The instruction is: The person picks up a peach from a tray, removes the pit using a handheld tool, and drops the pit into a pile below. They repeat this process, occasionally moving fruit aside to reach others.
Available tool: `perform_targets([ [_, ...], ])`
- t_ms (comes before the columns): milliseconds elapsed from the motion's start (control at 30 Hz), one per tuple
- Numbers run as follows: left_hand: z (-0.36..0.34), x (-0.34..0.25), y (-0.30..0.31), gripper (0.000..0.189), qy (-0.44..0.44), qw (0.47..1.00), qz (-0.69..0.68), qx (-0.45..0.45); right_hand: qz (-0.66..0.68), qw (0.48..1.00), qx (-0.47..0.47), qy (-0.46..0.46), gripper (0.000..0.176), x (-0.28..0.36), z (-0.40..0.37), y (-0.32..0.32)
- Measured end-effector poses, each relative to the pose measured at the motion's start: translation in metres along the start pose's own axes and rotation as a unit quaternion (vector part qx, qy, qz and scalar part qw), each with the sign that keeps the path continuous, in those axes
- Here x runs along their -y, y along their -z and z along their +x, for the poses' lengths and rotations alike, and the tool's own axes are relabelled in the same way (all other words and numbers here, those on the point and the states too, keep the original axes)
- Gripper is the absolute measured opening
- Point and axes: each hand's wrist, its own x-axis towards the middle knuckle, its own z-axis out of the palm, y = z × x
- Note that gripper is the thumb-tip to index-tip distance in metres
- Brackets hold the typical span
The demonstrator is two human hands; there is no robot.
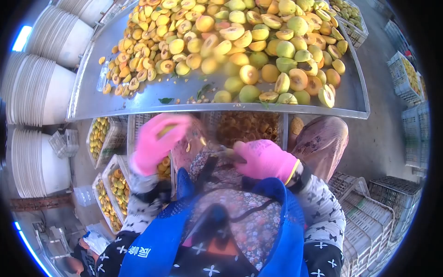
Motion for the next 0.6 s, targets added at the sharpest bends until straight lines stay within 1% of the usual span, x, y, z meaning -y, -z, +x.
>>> perform_targets([
  [33, -0.014, 0.021, 0.023, 0.031, -0.032, 0.993, 0.114, -0.013, -0.035, 0.999, 0.014, -0.010, 0.027, -0.016, -0.009, -0.001],
  [67, -0.019, 0.035, 0.045, 0.033, -0.041, 0.982, 0.182, -0.019, -0.069, 0.997, 0.027, -0.022, 0.028, -0.031, -0.018, -0.001],
  [100, -0.019, 0.032, 0.052, 0.037, 0.031, 0.980, 0.189, -0.063, -0.104, 0.993, 0.048, -0.030, 0.030, -0.035, -0.021, 0.001],
  [133, -0.013, 0.030, 0.047, 0.039, 0.095, 0.987, 0.091, -0.096, -0.101, 0.992, 0.051, -0.051, 0.031, -0.036, -0.020, 0.000],
  [167, 0.001, 0.027, 0.037, 0.042, 0.155, 0.979, -0.008, -0.129, -0.091, 0.993, 0.055, -0.049, 0.028, -0.035, -0.017, 0.001],
  [233, 0.038, 0.038, 0.007, 0.049, 0.097, 0.990, -0.060, -0.077, -0.069, 0.995, 0.058, -0.049, 0.023, -0.027, -0.013, 0.001],
  [267, 0.060, 0.043, -0.018, 0.052, 0.120, 0.989, -0.051, -0.069, -0.051, 0.997, 0.041, -0.037, 0.024, -0.025, -0.014, 0.000],
  [367, 0.125, 0.030, -0.088, 0.062, 0.163, 0.984, -0.058, -0.035, -0.056, 0.996, 0.013, -0.063, 0.031, -0.022, -0.022, 0.000],
  [400, 0.144, 0.044, -0.115, 0.061, 0.137, 0.990, -0.015, -0.016, -0.075, 0.993, 0.009, -0.089, 0.031, -0.020, -0.026, 0.002],
  [433, 0.159, 0.055, -0.137, 0.061, 0.111, 0.993, 0.030, 0.001, -0.070, 0.993, -0.016, -0.090, 0.028, -0.020, -0.033, 0.004],
  [467, 0.164, 0.033, -0.141, 0.053, 0.076, 0.985, 0.156, 0.013, -0.063, 0.993, -0.040, -0.090, 0.026, -0.020, -0.040, 0.006],
  [500, 0.169, 0.044, -0.163, 0.045, 0.059, 0.974, 0.215, -0.040, -0.056, 0.992, -0.064, -0.091, 0.023, -0.021, -0.046, 0.008],
  [567, 0.170, 0.049, -0.183, 0.048, 0.044, 0.970, 0.230, -0.062, -0.022, 0.990, -0.098, -0.098, 0.026, -0.023, -0.052, 0.011],
  [600, 0.168, 0.051, -0.184, 0.048, 0.024, 0.977, 0.204, -0.059, -0.010, 0.988, -0.118, -0.103, 0.027, -0.024, -0.050, 0.013],
])
